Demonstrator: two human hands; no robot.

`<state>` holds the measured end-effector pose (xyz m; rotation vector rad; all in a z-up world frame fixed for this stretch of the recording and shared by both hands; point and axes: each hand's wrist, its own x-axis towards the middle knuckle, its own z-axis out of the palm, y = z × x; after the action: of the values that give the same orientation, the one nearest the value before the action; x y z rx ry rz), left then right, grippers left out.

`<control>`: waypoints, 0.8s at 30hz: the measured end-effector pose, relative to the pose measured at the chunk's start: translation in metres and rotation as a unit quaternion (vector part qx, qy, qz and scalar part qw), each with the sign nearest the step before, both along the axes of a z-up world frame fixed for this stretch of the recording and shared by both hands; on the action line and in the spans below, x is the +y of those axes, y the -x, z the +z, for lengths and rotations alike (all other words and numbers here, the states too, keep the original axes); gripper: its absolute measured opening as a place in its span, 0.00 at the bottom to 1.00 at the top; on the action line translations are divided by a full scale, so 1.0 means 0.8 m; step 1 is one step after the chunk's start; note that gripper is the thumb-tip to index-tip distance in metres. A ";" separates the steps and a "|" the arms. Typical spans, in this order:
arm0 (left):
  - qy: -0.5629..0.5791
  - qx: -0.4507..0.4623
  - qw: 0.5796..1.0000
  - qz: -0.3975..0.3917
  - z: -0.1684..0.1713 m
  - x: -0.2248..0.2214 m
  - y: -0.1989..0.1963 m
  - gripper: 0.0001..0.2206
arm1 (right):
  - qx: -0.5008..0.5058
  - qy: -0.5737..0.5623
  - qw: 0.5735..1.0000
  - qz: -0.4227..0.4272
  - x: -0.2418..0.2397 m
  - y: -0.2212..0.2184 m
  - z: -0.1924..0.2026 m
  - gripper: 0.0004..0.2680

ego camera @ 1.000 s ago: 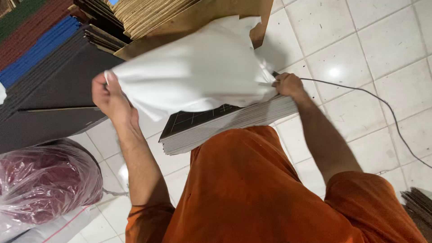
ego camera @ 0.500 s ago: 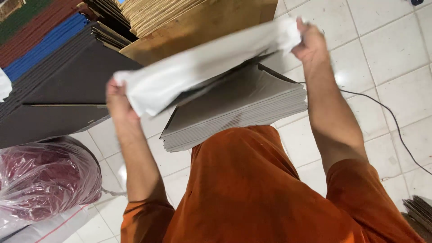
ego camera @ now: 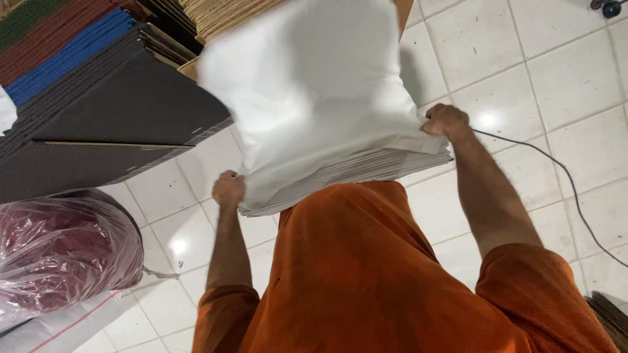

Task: The person positions white fabric panels onto boards and handles a stack of white clothing items by hand.

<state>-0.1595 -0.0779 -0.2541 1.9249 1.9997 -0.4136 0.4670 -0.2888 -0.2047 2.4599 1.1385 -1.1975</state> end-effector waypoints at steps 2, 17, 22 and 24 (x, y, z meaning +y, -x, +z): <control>0.086 0.020 0.996 0.023 -0.001 -0.012 -0.010 0.13 | -0.004 0.042 0.999 0.002 0.005 0.007 0.001 0.27; 0.119 0.091 0.988 -0.033 -0.021 -0.010 -0.081 0.21 | 0.114 -0.098 0.988 0.024 0.119 0.108 0.063 0.24; 0.094 -0.123 0.976 -0.153 0.069 -0.028 -0.201 0.14 | 0.068 -0.279 0.958 -0.005 0.089 0.189 -0.027 0.18; 0.018 -0.284 0.950 -0.130 0.094 -0.023 -0.242 0.12 | 0.058 -0.319 0.946 -0.024 0.051 0.198 -0.049 0.11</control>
<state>0.0340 -0.0967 -0.1785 1.9980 1.3700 0.0511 0.3085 -0.2482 -0.2441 2.9060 1.7345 -1.1266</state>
